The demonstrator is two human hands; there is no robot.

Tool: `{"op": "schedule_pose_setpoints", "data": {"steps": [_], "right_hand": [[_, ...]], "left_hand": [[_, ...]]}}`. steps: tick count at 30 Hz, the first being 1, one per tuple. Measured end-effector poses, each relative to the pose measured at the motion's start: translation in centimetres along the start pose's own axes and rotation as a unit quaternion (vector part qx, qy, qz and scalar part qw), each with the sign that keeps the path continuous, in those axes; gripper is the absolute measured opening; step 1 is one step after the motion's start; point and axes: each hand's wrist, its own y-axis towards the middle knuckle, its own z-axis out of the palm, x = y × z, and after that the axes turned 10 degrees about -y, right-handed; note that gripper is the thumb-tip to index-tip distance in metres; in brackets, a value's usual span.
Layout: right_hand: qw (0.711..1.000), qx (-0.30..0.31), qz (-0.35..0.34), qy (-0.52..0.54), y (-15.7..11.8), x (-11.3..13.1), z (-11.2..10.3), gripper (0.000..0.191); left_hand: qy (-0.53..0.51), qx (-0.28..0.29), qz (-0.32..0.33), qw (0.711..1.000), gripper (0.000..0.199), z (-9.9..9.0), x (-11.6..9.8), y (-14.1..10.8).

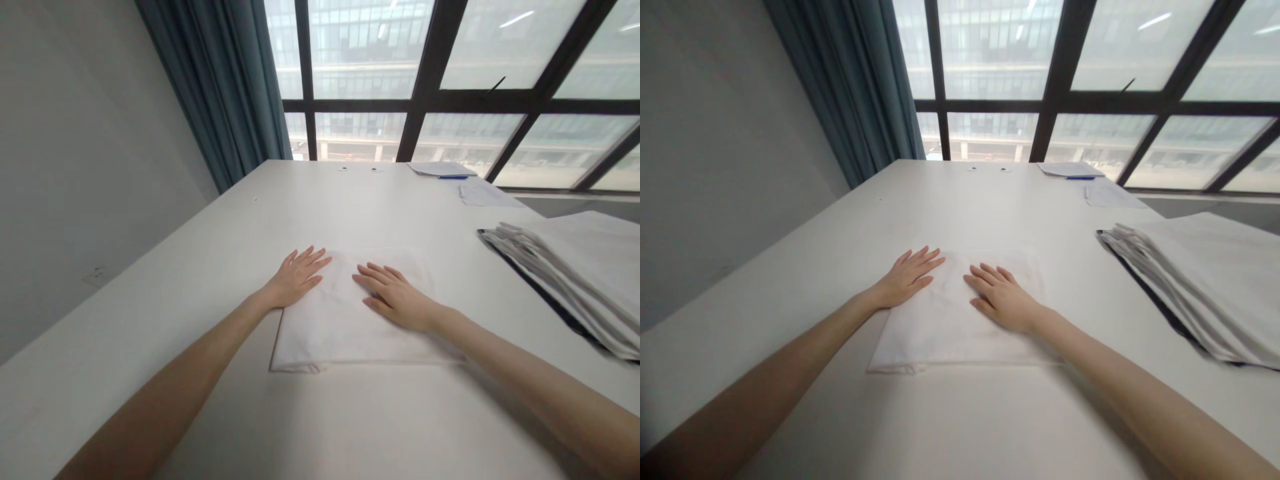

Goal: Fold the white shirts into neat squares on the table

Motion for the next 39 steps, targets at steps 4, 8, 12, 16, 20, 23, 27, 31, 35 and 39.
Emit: {"op": "schedule_pose_setpoints", "data": {"steps": [4, 8, 12, 16, 20, 23, 27, 31, 35, 39], "right_hand": [[0.998, 0.009, -0.062, 0.011, 2.5, 1.6, -0.1, 0.055], [0.993, 0.023, -0.112, 0.003, 2.5, 3.4, -0.1, 0.057], [0.990, 0.036, -0.136, 0.029, -0.2, 4.5, -0.5, 0.054], [0.989, 0.044, -0.130, 0.050, -2.8, 5.2, -0.7, 0.053], [0.985, 0.049, -0.123, 0.114, -3.1, 4.9, -1.3, 0.047], [0.980, 0.015, -0.078, 0.180, -1.9, 3.8, -1.5, 0.039], [0.996, -0.057, 0.032, 0.067, -0.3, 2.5, -0.4, 0.042], [0.998, -0.039, 0.049, -0.022, -0.3, 2.3, 0.9, 0.047], [0.997, -0.022, 0.062, -0.045, -1.8, 1.6, 1.0, 0.049], [0.991, -0.014, 0.112, -0.074, -4.5, 0.3, 0.9, 0.052]], "left_hand": [[-0.002, -0.011, 0.008, 1.000, 0.047, 0.2, 0.1, -0.1], [-0.005, -0.012, 0.009, 1.000, 0.047, 0.2, -0.1, 0.0], [0.009, -0.015, 0.003, 1.000, 0.048, 0.2, -0.1, 0.0], [0.022, -0.014, 0.008, 1.000, 0.049, 0.2, -0.2, -0.2], [0.053, -0.022, 0.019, 0.998, 0.049, -0.1, -1.1, -0.4], [0.085, -0.034, 0.011, 0.996, 0.051, 0.1, -2.6, -0.4], [0.094, -0.063, -0.015, 0.994, 0.052, 1.2, -5.0, -0.6], [0.071, -0.046, 0.024, 0.996, 0.055, 2.0, -6.4, -1.5], [0.064, -0.018, 0.029, 0.997, 0.062, 1.7, -6.4, -2.0], [0.063, 0.007, 0.021, 0.998, 0.065, 1.1, -5.6, -2.3]]}}
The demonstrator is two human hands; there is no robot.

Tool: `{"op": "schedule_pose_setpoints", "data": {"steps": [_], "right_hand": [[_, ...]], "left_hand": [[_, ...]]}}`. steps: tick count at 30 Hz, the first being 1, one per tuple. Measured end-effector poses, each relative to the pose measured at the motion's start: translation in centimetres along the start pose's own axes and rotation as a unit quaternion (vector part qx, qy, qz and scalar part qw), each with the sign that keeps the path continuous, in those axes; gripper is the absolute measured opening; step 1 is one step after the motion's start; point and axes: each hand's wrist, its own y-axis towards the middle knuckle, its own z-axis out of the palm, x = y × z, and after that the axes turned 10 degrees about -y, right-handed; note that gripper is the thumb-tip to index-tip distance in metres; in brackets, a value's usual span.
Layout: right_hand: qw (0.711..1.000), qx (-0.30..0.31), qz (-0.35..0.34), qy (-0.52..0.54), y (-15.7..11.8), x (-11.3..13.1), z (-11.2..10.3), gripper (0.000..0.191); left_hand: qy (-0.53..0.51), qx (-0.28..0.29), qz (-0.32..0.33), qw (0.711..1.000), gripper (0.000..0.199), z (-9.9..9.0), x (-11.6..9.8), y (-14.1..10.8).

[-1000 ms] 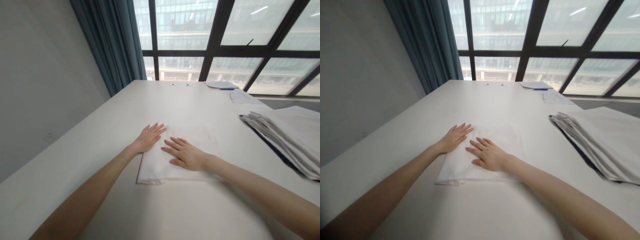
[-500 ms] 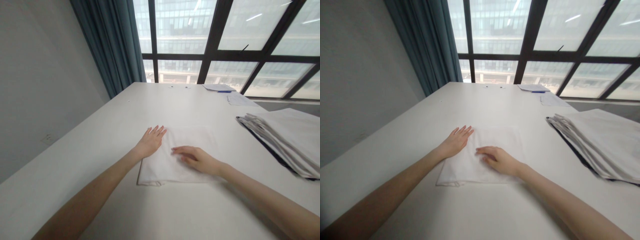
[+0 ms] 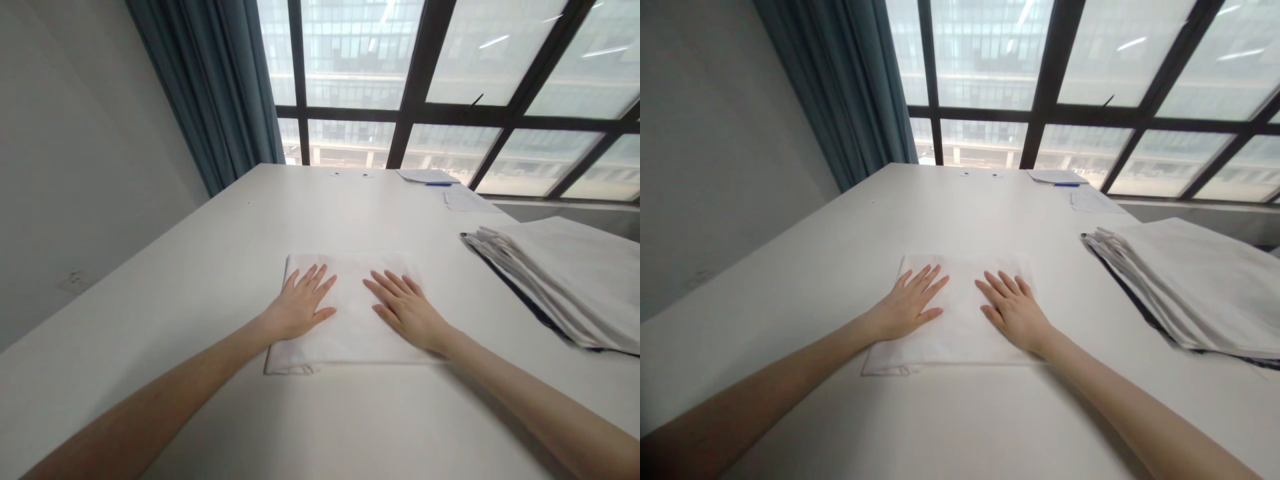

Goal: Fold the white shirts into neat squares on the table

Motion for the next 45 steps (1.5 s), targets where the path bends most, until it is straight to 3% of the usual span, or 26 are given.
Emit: {"op": "schedule_pose_setpoints", "data": {"steps": [4, 10, 12, 14, 18, 23, 27, 31, 33, 38, 42, 45], "right_hand": [[0.999, -0.011, 0.044, -0.023, -2.1, -0.9, 0.5, 0.051], [0.997, -0.009, 0.056, -0.052, -2.6, -0.6, 0.4, 0.050], [0.996, -0.017, 0.050, -0.072, -2.7, -0.4, -0.1, 0.051], [0.995, -0.030, 0.034, -0.093, -3.2, -0.1, -0.8, 0.051], [0.989, -0.061, -0.002, -0.131, -5.3, 2.3, -2.4, 0.054], [0.985, -0.109, -0.035, -0.130, -7.1, 5.7, -4.4, 0.052], [0.997, -0.053, -0.037, -0.037, -4.7, 3.6, -6.2, 0.031], [0.995, -0.019, 0.094, 0.035, 0.5, -0.8, -5.6, 0.031], [0.972, 0.019, 0.174, 0.159, 3.2, -2.5, -4.4, 0.033], [0.931, 0.061, 0.235, 0.272, 8.0, -4.1, -2.5, 0.034], [0.881, 0.132, 0.232, 0.392, 8.9, -3.9, -2.9, 0.027], [0.840, 0.142, 0.211, 0.479, 8.2, -3.3, -3.5, 0.027]], "left_hand": [[0.014, 0.004, -0.011, 1.000, 0.067, -0.4, -0.3, -1.9], [-0.003, 0.013, 0.035, 0.999, 0.065, -0.7, -4.6, -5.2], [0.007, 0.004, 0.041, 0.999, 0.063, -0.6, -5.0, -5.5], [0.031, -0.014, 0.035, 0.999, 0.063, -0.4, -4.1, -5.3], [0.076, -0.027, -0.019, 0.997, 0.064, -0.5, 0.1, -4.3], [0.049, -0.050, -0.086, 0.994, 0.061, -0.1, 3.4, -2.9], [0.016, -0.100, -0.132, 0.986, 0.072, 1.1, 3.8, -2.7], [-0.018, -0.139, -0.152, 0.978, 0.081, 2.1, 4.2, -2.8], [-0.034, -0.147, -0.144, 0.978, 0.081, 2.3, 4.5, -2.9], [-0.065, -0.145, -0.136, 0.978, 0.082, 2.3, 4.8, -2.9], [-0.093, -0.146, -0.136, 0.975, 0.079, 2.1, 4.7, -2.9], [-0.141, -0.168, -0.133, 0.967, 0.076, 2.0, 4.4, -2.9]]}}
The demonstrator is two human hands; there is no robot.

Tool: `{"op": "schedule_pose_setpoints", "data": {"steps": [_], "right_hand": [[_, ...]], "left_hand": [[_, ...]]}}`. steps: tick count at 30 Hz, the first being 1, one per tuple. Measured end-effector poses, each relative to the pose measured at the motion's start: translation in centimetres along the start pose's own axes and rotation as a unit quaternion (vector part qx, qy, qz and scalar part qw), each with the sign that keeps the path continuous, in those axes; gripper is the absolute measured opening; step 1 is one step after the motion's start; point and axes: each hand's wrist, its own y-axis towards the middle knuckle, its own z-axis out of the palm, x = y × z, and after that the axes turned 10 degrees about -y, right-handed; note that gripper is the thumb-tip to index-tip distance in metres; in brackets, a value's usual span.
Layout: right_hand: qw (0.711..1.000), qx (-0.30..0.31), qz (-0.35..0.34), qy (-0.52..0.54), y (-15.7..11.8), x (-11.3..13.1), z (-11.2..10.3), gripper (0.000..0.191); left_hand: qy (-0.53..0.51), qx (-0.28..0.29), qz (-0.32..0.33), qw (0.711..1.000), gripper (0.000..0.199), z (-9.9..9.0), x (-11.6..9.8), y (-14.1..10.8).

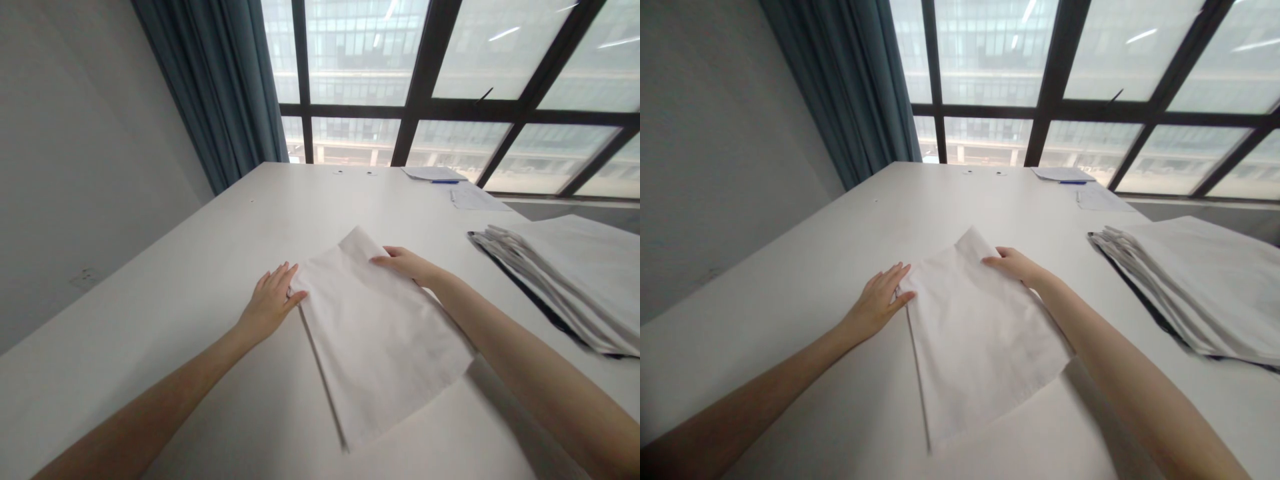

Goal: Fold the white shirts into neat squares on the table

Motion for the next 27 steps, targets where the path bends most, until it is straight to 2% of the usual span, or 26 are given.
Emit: {"op": "schedule_pose_setpoints", "data": {"steps": [3, 5, 9, 13, 14, 15, 17, 20, 22, 24, 27], "right_hand": [[0.991, 0.011, -0.052, 0.127, -1.5, 0.1, 0.3, 0.035], [0.978, 0.001, -0.095, 0.185, -2.4, 0.0, 0.4, 0.035], [0.962, -0.017, -0.160, 0.220, -3.8, -0.2, 0.5, 0.032], [0.955, -0.007, -0.177, 0.236, -4.2, -0.5, 0.3, 0.044], [0.956, 0.000, -0.177, 0.234, -4.2, -0.5, 0.2, 0.046], [0.957, 0.007, -0.179, 0.229, -4.2, -0.4, 0.0, 0.047], [0.959, 0.006, -0.192, 0.209, -4.4, -0.1, -0.5, 0.050], [0.959, -0.050, -0.242, 0.139, -5.0, 0.9, -1.2, 0.060], [0.955, -0.081, -0.276, 0.078, -5.5, 1.7, -1.6, 0.065], [0.947, -0.084, -0.307, 0.035, -5.9, 2.2, -1.9, 0.060], [0.931, -0.093, -0.353, -0.007, -6.2, 2.4, -2.4, 0.042]], "left_hand": [[-0.096, -0.045, -0.014, 0.994, 0.073, -0.2, -0.3, 0.2], [-0.189, -0.080, -0.040, 0.978, 0.071, -0.4, -0.5, 0.4], [-0.356, -0.135, -0.108, 0.919, 0.065, -1.1, -0.7, 0.9], [-0.500, -0.115, -0.112, 0.851, 0.059, -1.4, -0.9, 1.1], [-0.517, -0.111, -0.107, 0.842, 0.057, -1.4, -0.9, 1.1], [-0.520, -0.111, -0.104, 0.840, 0.054, -1.4, -1.0, 1.0], [-0.490, -0.114, -0.104, 0.858, 0.049, -1.5, -1.3, 0.7], [-0.406, -0.120, -0.091, 0.901, 0.040, -1.8, -2.1, 0.2], [-0.369, -0.131, -0.074, 0.917, 0.034, -2.0, -2.6, 0.0], [-0.364, -0.140, -0.064, 0.919, 0.033, -2.0, -2.9, -0.1], [-0.376, -0.147, -0.065, 0.912, 0.033, -1.9, -3.0, -0.1]]}}
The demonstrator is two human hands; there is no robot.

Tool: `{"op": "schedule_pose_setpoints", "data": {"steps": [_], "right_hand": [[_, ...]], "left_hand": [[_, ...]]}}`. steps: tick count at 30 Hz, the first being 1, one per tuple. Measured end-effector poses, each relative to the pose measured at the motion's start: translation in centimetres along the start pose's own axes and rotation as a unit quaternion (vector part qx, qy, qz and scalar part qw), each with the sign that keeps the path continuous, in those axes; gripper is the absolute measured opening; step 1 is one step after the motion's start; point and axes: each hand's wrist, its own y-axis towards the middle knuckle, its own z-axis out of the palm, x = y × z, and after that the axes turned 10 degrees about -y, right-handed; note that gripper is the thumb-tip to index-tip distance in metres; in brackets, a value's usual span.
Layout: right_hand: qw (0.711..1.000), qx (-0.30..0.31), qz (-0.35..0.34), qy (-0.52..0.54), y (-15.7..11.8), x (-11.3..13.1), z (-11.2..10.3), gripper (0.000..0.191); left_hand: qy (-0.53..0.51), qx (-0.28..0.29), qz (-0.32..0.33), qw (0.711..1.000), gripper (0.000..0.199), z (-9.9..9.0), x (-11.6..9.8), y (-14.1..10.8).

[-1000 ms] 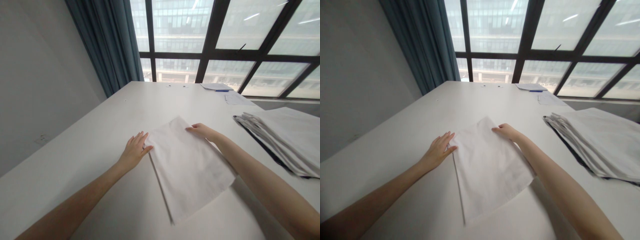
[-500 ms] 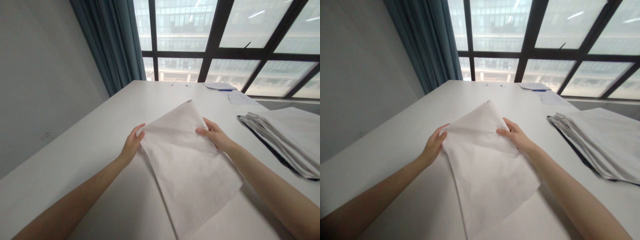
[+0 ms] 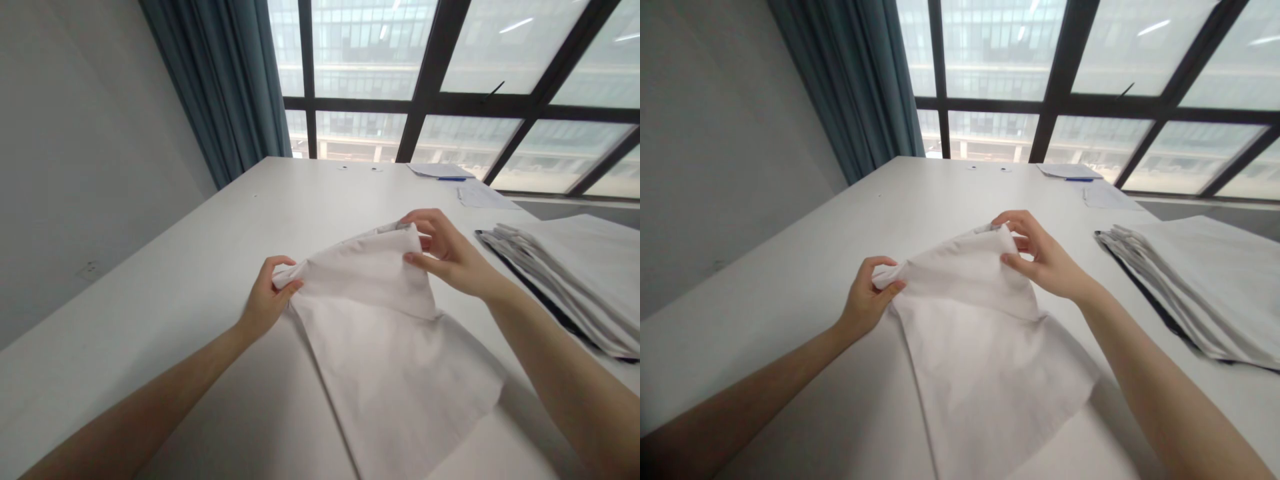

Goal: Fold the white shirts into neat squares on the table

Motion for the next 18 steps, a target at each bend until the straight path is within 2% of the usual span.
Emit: {"op": "schedule_pose_setpoints", "data": {"steps": [3, 6, 14, 18], "right_hand": [[0.998, -0.013, -0.038, -0.047, 0.0, -0.3, -0.4, 0.027], [0.996, -0.011, -0.049, -0.078, -0.1, -0.5, -0.7, 0.021], [0.992, -0.040, -0.016, -0.118, -0.1, -0.4, -1.1, 0.026], [0.985, -0.066, -0.010, -0.158, -0.1, -0.2, -1.0, 0.028]], "left_hand": [[-0.014, -0.009, 0.004, 1.000, 0.032, 0.1, 0.2, -0.1], [-0.021, -0.014, 0.002, 1.000, 0.030, -0.1, 0.5, -0.1], [-0.010, -0.049, 0.021, 0.999, 0.033, -0.9, 0.6, 0.2], [-0.015, -0.069, 0.017, 0.997, 0.028, -0.9, 0.4, 0.5]]}}
